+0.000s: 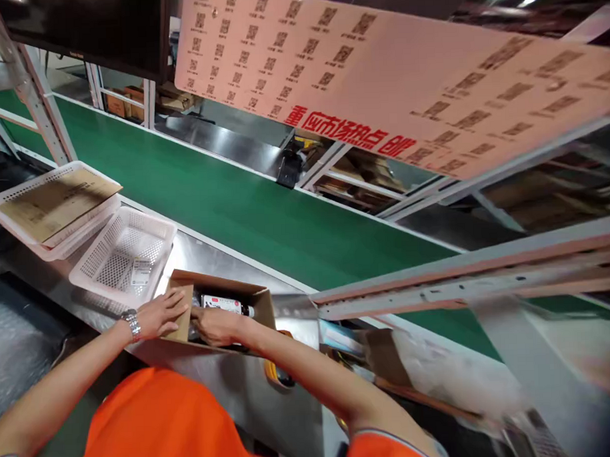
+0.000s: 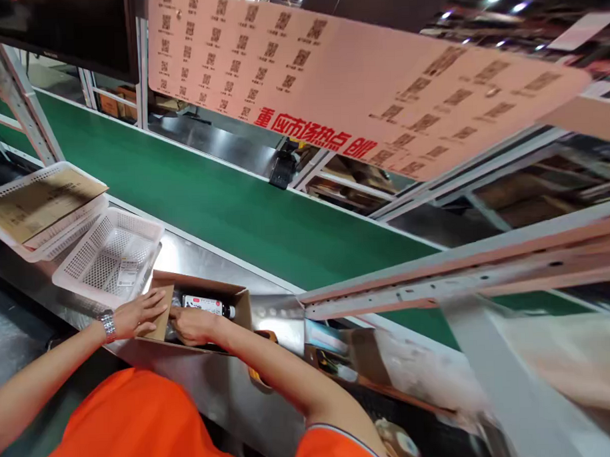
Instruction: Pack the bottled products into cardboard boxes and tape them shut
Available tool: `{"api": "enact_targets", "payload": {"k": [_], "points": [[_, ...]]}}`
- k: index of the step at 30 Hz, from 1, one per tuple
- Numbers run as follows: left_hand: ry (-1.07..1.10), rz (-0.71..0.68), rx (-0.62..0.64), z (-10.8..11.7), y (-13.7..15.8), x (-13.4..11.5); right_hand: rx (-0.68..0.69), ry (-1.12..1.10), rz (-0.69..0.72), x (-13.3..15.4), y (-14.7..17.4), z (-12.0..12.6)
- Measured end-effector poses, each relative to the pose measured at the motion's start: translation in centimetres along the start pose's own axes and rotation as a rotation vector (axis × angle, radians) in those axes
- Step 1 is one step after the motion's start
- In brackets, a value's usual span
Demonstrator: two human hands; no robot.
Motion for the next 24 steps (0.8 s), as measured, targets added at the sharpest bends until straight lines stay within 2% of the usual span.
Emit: {"api": "enact_targets", "payload": {"k": [2,4,6,8,9,11,14,17,20,24], "points": [[-0.004,0.013,-0.010,0.1,0.1,0.1,0.056,0.038,0.096,0.5,2.9,0.9],[-0.022,0.043,0.004,-0.1,-0.2,0.3,-0.019,0.090,0.132,-0.2,6.4,3.1],[-0.061,0.071,0.039,-0.4,-0.6,0.4,-0.247,0.088,0.078,-2.5,10.5,6.0],[-0.103,0.085,0.072,-0.6,-1.1,0.5,-0.534,-0.044,-0.045,-6.6,15.0,8.2],[-0.119,0.086,0.082,-0.8,-1.3,0.5,-0.651,-0.163,-0.119,-9.0,17.0,8.5],[-0.146,0.075,0.094,-1.0,-1.8,0.5,-0.748,-0.480,-0.252,-13.6,19.1,6.9],[-0.190,0.045,0.115,-1.2,-2.3,0.5,-0.726,-0.812,-0.341,-16.8,17.4,2.3],[-0.189,0.042,0.122,-0.8,-2.2,0.9,-0.776,-0.816,-0.425,-16.7,13.6,-0.7],[-0.100,0.030,0.114,0.0,-1.7,0.8,-0.844,-0.801,-0.486,-15.5,11.2,-1.6],[-0.077,0.047,0.199,-0.3,-1.1,-0.8,-0.883,-0.818,-0.469,-14.3,11.5,-2.2]]}}
Point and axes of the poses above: each hand's wrist, its own y-axis away from the middle knuckle, its own z-axis out of the back of the hand, x = y × z, the point moved 7 cm from there along -y, towards the middle knuckle, and after that the axes turned 5 degrees about x, right-handed, at the moved point
